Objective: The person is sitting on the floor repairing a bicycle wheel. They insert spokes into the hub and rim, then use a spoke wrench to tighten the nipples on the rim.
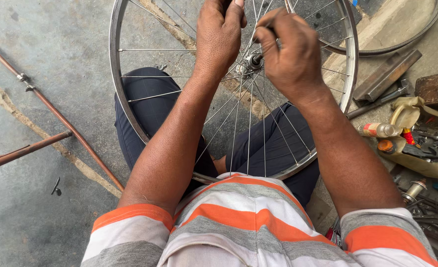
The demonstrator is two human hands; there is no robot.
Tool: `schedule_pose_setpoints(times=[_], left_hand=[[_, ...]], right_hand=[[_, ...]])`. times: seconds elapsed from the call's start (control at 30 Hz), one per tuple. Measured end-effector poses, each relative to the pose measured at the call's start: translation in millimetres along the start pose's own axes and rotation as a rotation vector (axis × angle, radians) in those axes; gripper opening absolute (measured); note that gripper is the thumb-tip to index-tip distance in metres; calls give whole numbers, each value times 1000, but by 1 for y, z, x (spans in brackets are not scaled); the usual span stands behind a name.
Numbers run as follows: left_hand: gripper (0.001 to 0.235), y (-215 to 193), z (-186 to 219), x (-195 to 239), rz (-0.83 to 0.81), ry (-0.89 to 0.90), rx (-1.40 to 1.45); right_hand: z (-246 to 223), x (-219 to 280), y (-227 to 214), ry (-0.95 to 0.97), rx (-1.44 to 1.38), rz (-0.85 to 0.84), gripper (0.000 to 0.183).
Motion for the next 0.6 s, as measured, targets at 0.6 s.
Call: schedule_pose_setpoints(times=[0.6], left_hand=[[29, -14, -4, -2, 142, -13, 39]], right_hand=[[15, -11, 32, 56, 92, -218, 13]])
Point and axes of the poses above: each hand's wrist, its own x-axis away from the middle knuckle, its own y-axis out of the palm, z = x × y, the point moved 6 cm from there along -x, towards the middle knuckle, and after that the axes turned 2 degrees about z, right-handed, at the moved point
